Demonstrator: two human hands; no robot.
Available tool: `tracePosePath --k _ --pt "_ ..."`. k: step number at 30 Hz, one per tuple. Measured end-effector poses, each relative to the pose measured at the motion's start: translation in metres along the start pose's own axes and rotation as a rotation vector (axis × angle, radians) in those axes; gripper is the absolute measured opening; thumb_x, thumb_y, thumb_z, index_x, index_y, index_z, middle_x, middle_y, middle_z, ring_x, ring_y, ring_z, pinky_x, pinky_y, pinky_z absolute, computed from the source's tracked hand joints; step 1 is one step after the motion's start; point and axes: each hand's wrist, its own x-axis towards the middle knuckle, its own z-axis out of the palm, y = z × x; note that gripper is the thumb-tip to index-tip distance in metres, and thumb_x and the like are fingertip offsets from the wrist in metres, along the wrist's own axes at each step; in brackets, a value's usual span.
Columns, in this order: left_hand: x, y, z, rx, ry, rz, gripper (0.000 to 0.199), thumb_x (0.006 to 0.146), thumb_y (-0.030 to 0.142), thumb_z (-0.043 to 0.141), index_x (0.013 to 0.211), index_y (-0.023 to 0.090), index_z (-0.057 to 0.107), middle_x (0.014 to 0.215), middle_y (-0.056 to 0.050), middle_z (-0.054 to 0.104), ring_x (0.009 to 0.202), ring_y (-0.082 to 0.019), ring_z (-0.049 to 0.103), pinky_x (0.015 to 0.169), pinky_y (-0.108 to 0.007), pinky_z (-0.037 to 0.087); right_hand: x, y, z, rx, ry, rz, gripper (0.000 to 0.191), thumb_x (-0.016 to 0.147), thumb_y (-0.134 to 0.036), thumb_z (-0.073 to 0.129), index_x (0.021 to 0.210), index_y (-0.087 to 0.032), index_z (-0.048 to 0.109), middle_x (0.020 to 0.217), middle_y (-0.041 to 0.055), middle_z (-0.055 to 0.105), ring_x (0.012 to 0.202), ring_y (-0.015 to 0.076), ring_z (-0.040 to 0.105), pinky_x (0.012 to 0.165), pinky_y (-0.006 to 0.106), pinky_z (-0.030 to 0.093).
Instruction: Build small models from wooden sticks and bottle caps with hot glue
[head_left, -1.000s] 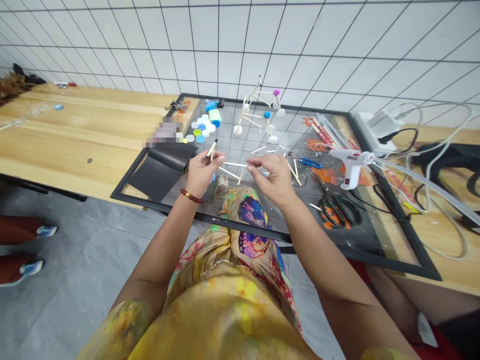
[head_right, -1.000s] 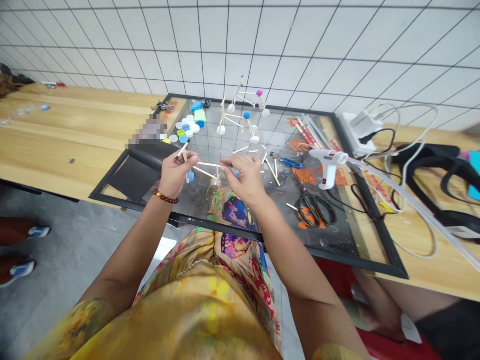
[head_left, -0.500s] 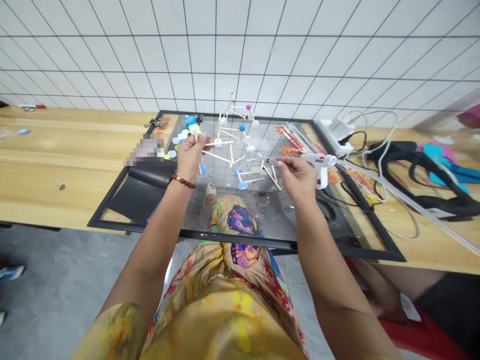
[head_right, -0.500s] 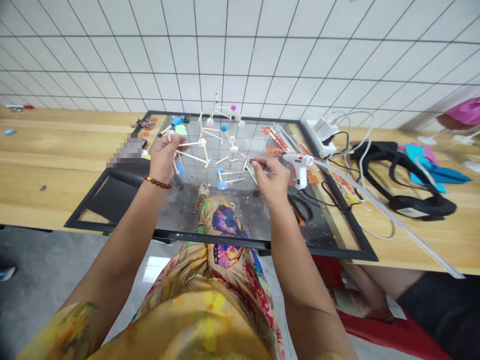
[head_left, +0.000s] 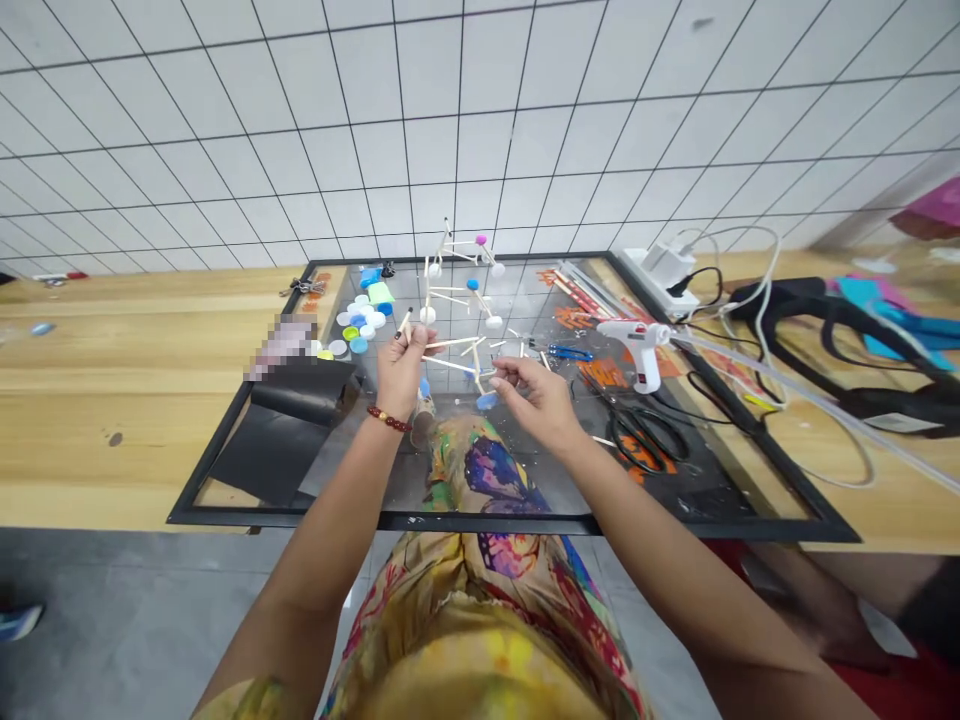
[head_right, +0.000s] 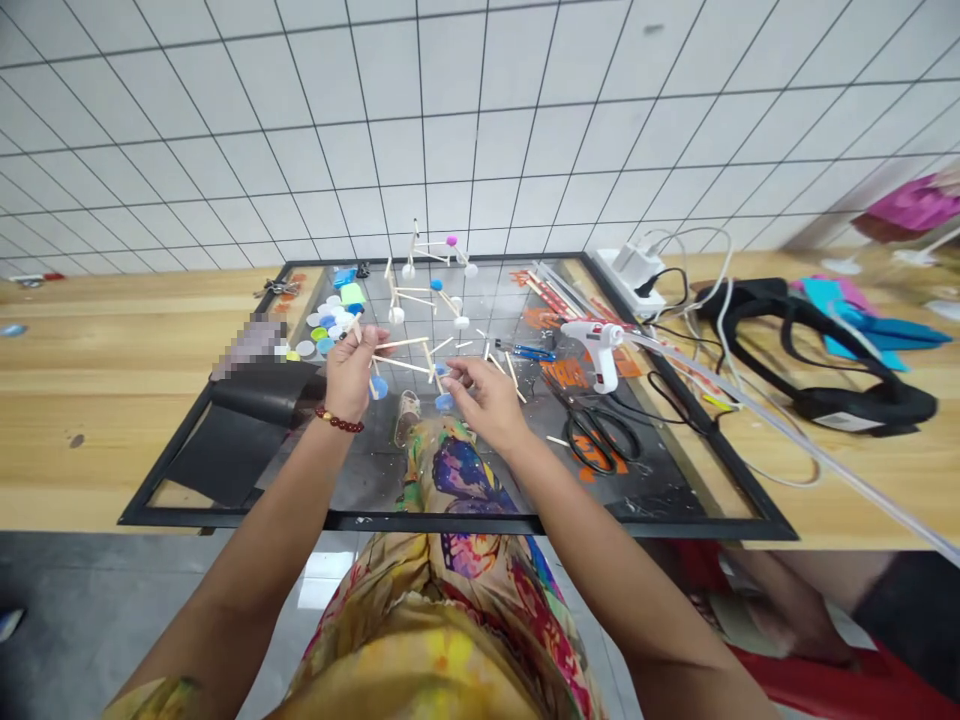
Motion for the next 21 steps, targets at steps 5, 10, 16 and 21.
tracePosePath --k 5,10,16,21 --pt "-0.008 -0.003 0.005 -0.001 -0.056 -0.005 0.048 0.070 0.064 0.079 0.077 0.017 0.072 0.078 -0.004 0.073 0.066 -0.015 0.070 0.068 -0.031 0.060 0.000 -0.004 0.003 0.112 -0.034 0.088 0.037 0.086 -0.045 0.069 0.114 -0.022 0.068 0.097 0.0059 0.073 0.077 0.0177 0.064 0.076 0.038 0.054" --pt "-0.010 -0.001 0.007 -0.043 -0.062 0.013 0.050 0.069 0.066 0.079 0.077 0.017 0.072 0.078 -0.004 0.072 0.069 -0.015 0.070 0.070 -0.031 0.061 0.002 -0.008 0.003 0.329 -0.101 0.222 0.044 0.078 -0.052 0.077 0.108 -0.022 0.070 0.087 0.0043 0.071 0.075 0.0177 0.065 0.073 0.037 0.054" --pt "-0.016 0.008 0.007 -0.041 -0.138 0.000 0.048 0.069 0.065 0.079 0.078 0.018 0.074 0.074 -0.004 0.073 0.070 -0.015 0.070 0.072 -0.029 0.058 0.004 -0.013 0.001 0.419 -0.127 0.306 0.036 0.074 -0.055 0.079 0.088 -0.023 0.074 0.075 0.0019 0.070 0.068 0.0170 0.063 0.068 0.035 0.054" --pt "-0.016 0.010 0.005 0.027 -0.213 -0.017 0.050 0.072 0.067 0.075 0.078 0.017 0.075 0.071 -0.006 0.074 0.069 -0.016 0.069 0.072 -0.030 0.055 0.002 -0.017 0.002 0.377 -0.114 0.322 0.038 0.072 -0.059 0.078 0.077 -0.021 0.074 0.072 0.0030 0.071 0.061 0.0155 0.058 0.058 0.031 0.049"
